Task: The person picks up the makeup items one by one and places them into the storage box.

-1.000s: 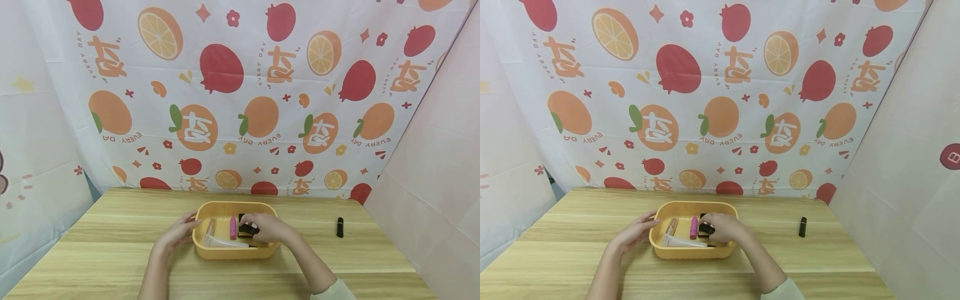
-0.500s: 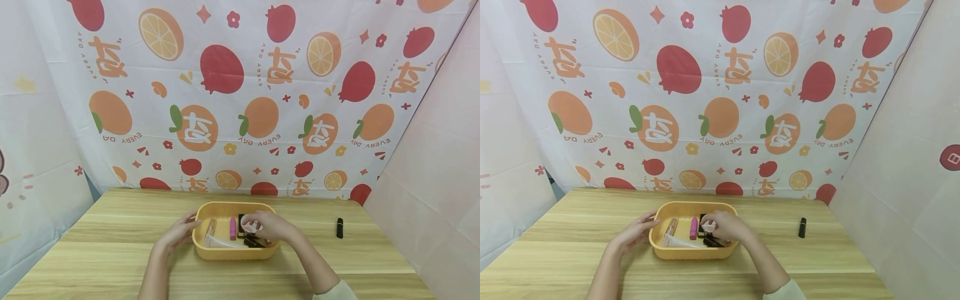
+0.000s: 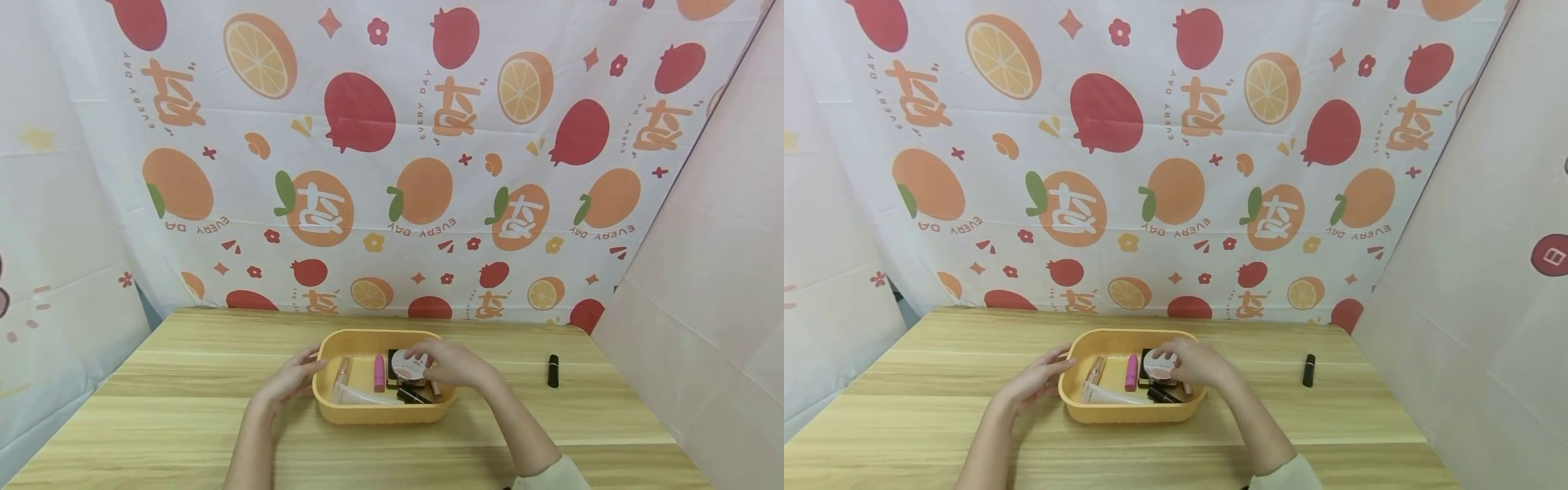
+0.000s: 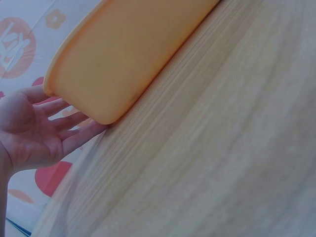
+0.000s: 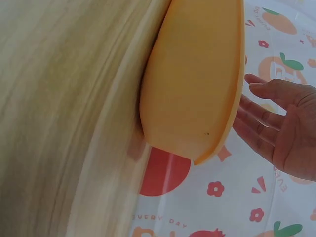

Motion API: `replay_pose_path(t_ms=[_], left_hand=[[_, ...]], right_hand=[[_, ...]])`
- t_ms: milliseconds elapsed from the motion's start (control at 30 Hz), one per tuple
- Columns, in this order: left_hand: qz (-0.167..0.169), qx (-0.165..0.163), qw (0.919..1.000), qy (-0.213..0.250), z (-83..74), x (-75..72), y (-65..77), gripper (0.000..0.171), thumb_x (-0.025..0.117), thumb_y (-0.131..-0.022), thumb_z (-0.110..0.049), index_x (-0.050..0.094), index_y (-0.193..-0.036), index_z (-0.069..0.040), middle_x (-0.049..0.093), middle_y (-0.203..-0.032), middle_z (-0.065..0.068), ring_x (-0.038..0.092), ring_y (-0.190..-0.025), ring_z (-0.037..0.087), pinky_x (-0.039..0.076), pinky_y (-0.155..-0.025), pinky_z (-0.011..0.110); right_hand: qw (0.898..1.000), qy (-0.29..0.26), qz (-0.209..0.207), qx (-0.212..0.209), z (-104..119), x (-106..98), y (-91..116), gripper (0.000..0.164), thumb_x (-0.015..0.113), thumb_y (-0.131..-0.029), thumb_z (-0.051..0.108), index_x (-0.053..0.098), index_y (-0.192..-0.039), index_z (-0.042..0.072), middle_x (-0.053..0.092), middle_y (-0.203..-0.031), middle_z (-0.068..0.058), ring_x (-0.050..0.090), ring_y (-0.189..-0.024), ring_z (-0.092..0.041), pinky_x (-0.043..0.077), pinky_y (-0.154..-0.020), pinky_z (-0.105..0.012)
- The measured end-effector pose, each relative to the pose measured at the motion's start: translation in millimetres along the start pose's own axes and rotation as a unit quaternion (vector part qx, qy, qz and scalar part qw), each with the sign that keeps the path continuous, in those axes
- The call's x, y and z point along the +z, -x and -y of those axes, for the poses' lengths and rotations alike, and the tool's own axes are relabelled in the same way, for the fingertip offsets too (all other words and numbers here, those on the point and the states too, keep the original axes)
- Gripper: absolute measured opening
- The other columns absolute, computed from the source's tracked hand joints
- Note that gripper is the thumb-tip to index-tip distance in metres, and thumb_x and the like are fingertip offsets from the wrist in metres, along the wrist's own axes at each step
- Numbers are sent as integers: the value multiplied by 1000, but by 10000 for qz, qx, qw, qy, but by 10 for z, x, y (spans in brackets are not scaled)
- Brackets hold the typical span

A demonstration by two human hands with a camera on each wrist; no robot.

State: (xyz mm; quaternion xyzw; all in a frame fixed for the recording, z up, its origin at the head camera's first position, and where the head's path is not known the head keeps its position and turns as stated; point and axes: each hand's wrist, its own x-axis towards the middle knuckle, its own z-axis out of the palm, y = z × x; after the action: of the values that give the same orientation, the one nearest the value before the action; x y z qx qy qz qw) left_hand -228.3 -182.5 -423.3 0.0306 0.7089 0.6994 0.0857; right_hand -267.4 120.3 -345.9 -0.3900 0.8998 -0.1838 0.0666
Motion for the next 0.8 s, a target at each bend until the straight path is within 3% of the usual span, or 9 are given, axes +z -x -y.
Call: replay_pose_path(t_ms=[267,433,600,800], left_hand=[[230,189,9994,-148,71,-55,-51,71,50,-94,-29,13,-142,7,12,-141,37,27,-125,47,41,-91,50],[72,77,9999,-18,110,-73,-85,67,53,-93,-26,19,-142,4,16,-142,33,29,-125,45,43,-90,49],[154,113,9997,-158,49,-48,-43,68,49,-95,-27,14,-142,7,14,-140,37,27,-125,47,42,-91,50],[58,16,10000,-57,7,-15,-14,59,44,-97,-16,15,-142,6,14,-141,36,28,-125,47,42,-91,50]], right_hand=[[9993,-246,-134,243,-62,-81,46,34,60,-83,0,62,-114,12,60,-99,1,57,-86,-17,48,-67,-27],[9992,-276,-287,97,-100,-138,74,30,61,-84,2,63,-113,10,61,-102,-1,57,-91,-19,49,-71,-30],[9980,-322,-528,-84,-163,-197,111,32,59,-81,-3,63,-111,7,62,-108,-9,57,-89,-20,50,-72,-31],[9944,-363,-945,308,-225,-243,150,30,62,-80,-2,64,-109,7,62,-103,-7,59,-83,-20,50,-66,-28]])
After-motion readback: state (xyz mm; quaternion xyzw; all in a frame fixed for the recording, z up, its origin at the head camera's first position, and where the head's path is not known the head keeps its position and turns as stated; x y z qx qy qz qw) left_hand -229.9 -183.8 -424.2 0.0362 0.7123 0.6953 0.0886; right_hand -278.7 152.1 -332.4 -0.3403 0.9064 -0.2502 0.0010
